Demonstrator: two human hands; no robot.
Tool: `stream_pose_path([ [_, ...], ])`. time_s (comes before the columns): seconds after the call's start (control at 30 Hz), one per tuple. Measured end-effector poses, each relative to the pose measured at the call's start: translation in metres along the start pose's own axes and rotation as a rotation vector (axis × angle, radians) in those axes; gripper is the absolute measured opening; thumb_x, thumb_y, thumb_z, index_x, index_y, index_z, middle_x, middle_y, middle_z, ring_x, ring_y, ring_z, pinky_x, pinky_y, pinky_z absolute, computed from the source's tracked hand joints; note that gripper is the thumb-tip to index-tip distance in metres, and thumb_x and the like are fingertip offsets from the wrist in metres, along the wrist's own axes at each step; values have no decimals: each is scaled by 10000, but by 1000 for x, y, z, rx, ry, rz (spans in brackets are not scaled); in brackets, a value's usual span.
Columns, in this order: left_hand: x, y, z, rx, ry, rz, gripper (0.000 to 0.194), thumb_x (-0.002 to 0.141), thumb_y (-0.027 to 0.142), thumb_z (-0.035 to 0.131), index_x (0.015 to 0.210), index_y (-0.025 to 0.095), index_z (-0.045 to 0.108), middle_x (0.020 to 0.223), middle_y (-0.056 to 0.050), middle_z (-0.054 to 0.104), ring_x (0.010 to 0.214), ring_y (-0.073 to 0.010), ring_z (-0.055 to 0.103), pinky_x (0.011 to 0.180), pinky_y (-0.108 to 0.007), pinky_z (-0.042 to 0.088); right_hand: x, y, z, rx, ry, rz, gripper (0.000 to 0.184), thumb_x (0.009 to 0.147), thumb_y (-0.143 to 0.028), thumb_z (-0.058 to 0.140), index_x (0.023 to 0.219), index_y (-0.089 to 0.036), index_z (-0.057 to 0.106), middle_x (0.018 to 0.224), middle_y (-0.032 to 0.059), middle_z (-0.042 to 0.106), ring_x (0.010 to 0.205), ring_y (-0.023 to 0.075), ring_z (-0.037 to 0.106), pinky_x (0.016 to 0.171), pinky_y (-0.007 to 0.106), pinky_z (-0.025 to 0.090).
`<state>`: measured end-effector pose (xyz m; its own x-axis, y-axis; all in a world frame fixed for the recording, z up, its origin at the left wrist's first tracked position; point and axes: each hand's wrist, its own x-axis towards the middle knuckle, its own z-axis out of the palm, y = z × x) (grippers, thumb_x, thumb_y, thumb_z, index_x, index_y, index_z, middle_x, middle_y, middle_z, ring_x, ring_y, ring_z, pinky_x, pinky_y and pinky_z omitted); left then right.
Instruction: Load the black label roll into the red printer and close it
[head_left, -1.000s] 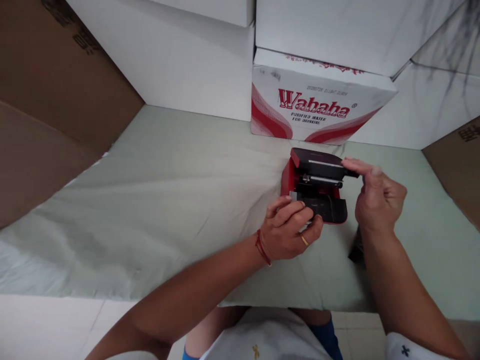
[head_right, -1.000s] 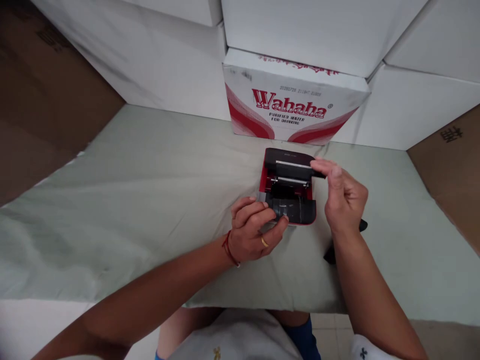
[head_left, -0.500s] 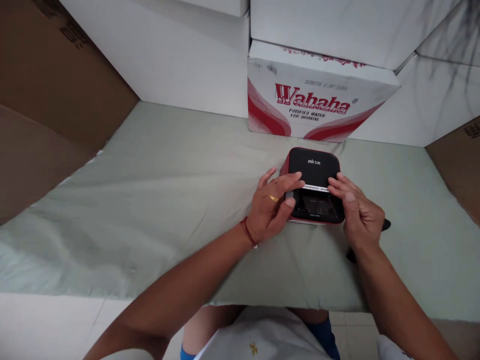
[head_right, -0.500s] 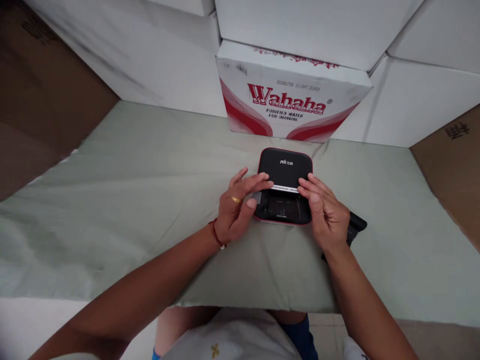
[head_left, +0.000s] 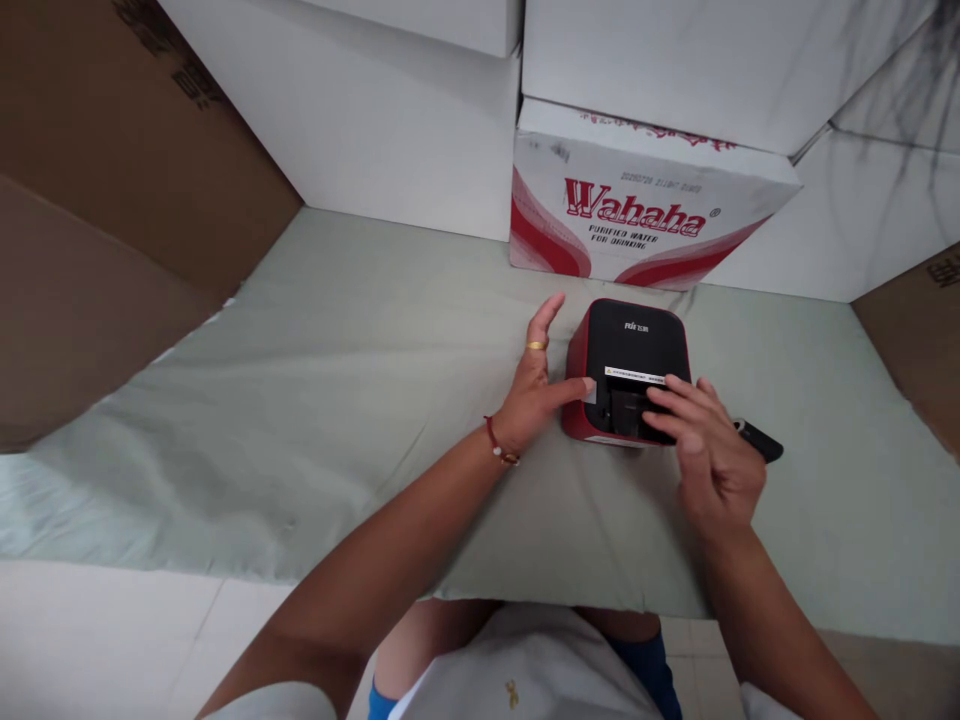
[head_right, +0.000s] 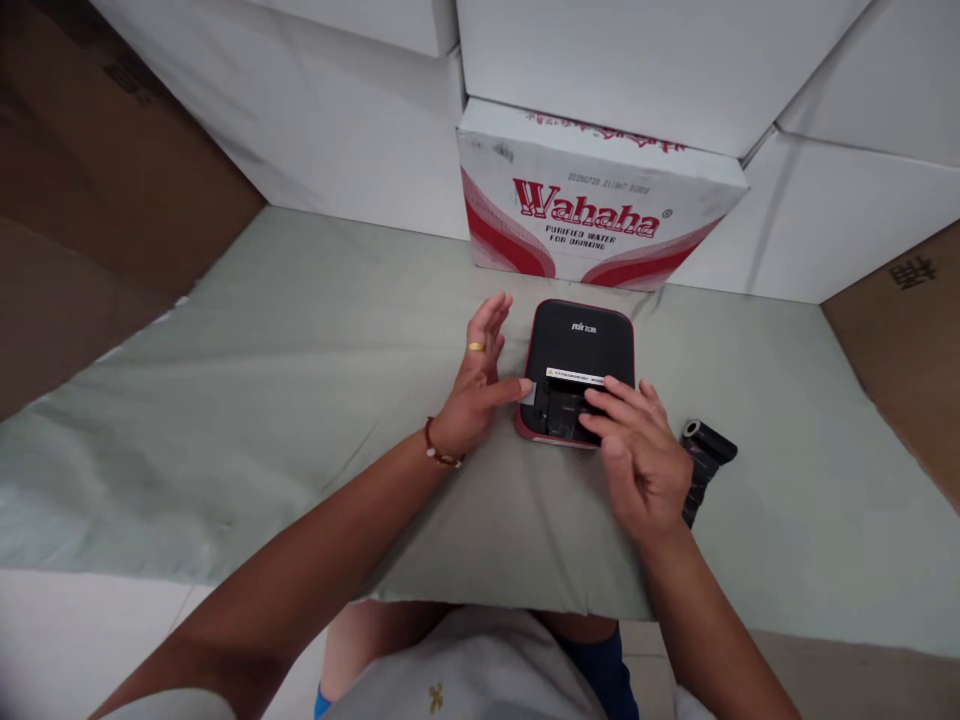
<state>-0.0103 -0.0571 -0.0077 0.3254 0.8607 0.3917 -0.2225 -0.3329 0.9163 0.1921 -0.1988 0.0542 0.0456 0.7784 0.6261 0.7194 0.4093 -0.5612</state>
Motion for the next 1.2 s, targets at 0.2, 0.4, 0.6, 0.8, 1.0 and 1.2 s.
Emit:
stream_pose_path([
  [0.2, 3, -25, -1, -139, -197, -151, 1284, 879, 755, 839, 1807, 467, -1, 1959, -74, 80, 1834, -314, 88, 1438, -586, 318, -23, -11, -2, -158, -3, -96, 474, 1045, -185, 629, 1441, -390, 791, 1339, 40, 857, 1380, 366, 722, 1098, 636, 601],
  [0.4, 2, -28, -2, -111, -198, -96, 1231, 907, 531, 900, 1814, 465, 70, 1951, -86, 141, 1825, -307, 149, 1440, -587, 314, -21, -8, -4, -154, -13, -130, 420, 1044, -188, 641, 1378, -370, 820, 1273, 43, 874, 1283, 346, 765, 1067, 615, 616],
  [0.6, 3, -31, 1, -145, -218, -116, 1147, 917, 446, 853, 1802, 433, 124, 1943, -92, 177, 1821, -304, 177, 1447, -576, 300, 31, -18, -20, 44, -31, 92, 343, 1141, -335, 557, 1026, -302, 878, 1170, 57, 883, 1142, 303, 799, 1012, 530, 626],
  [0.8, 5, -34, 4, -194, -219, -165, 1129, 903, 505, 836, 1791, 410, 145, 1921, -119, 233, 1784, -324, 281, 1387, -556, 402, 110, 6, -18, -308, -484, 252, 307, 1049, -463, 644, 1147, -306, 889, 1006, 44, 882, 791, 251, 778, 697, 399, 586],
  [1.0, 8, -33, 7, -268, -215, -202, 1058, 821, 531, 860, 1718, 342, 331, 1826, -124, 414, 1689, -352, 431, 1319, -545, 488, 130, 37, 28, -804, -769, 78, 213, 848, -265, 772, 1043, -288, 855, 990, 116, 860, 767, 313, 759, 618, 410, 483],
  [1.2, 11, -34, 8, -258, -184, -189, 1000, 812, 541, 867, 1676, 347, 402, 1645, -120, 602, 1499, -341, 619, 1188, -529, 574, 128, 37, 31, -827, -739, 104, 256, 835, -291, 797, 1089, -260, 799, 944, 131, 831, 774, 316, 748, 618, 405, 479],
])
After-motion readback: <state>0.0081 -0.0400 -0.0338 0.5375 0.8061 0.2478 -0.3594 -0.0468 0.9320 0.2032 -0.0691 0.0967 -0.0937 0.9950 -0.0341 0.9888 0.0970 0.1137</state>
